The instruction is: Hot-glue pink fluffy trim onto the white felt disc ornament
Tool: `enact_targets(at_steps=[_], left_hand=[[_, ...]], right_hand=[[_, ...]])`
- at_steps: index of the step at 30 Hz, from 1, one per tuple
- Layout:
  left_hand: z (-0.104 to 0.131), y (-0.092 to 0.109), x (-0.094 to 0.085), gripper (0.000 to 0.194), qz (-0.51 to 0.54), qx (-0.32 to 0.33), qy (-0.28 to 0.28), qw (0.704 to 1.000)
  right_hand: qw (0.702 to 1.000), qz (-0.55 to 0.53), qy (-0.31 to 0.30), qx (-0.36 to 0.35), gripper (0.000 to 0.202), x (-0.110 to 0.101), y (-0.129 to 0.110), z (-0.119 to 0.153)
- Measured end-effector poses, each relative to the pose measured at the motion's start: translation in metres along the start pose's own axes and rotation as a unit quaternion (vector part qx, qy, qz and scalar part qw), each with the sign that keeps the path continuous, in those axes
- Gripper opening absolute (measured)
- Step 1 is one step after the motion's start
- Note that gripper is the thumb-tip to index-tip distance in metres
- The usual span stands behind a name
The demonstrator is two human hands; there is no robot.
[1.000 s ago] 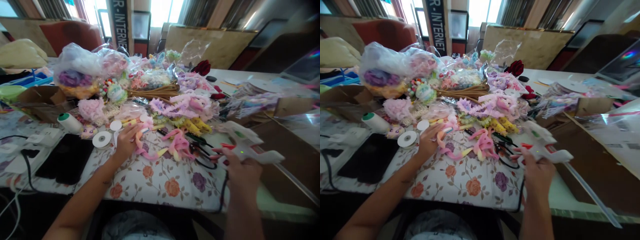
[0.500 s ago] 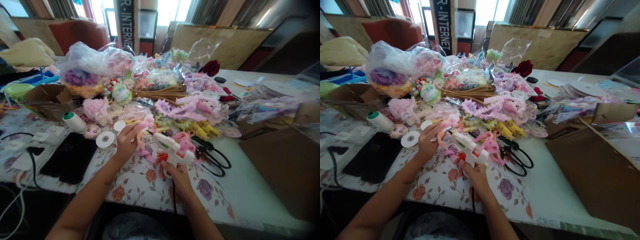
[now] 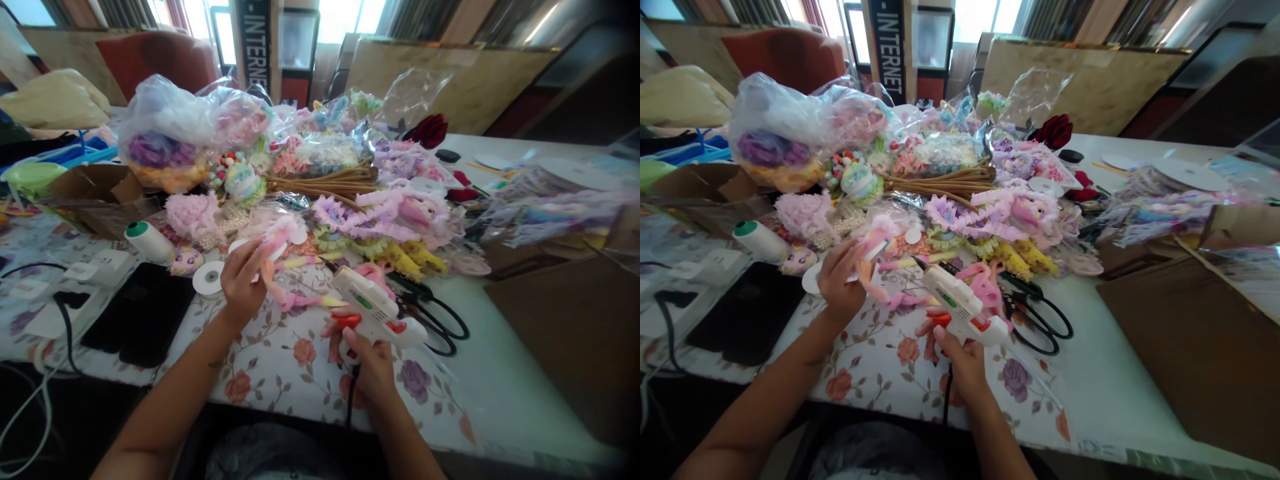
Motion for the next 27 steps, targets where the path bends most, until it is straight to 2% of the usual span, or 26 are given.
enact_targets(at_steps=[4, 8, 15, 22, 27], left_hand=[[0.003, 0.001, 0.012, 0.035, 0.054, -0.078, -0.080, 0.992], [0.006, 0.006, 0.016, 0.032, 0.109, -0.114, -0.134, 0.978], [0.007, 0.009, 0.014, 0.040, 0.129, -0.088, -0.152, 0.976], [0.011, 0.007, 0.017, 0.049, 0.135, -0.052, -0.168, 0.975], [0.012, 0.007, 0.017, 0.046, 0.139, -0.040, -0.177, 0.974]], right_hand=[[0.999, 0.025, -0.007, 0.020, 0.022, 0.002, 0.001, 0.001], [0.995, 0.084, 0.020, 0.040, 0.028, 0.004, 0.005, 0.003], [0.987, 0.155, 0.005, 0.048, 0.033, 0.001, 0.010, 0.001], [0.975, 0.210, 0.040, 0.056, 0.035, 0.001, 0.011, 0.002], [0.974, 0.212, 0.044, 0.058, 0.036, -0.001, 0.015, 0.001]])
Point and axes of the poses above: each hand's wrist, its own z-axis away from the middle knuckle, its own x-axis out of the palm, y = z × x, the point moved 2 cm from there along -z, towards the middle knuckle, and after that the axes turned 12 degrees about -z, right-handed, at the moved point
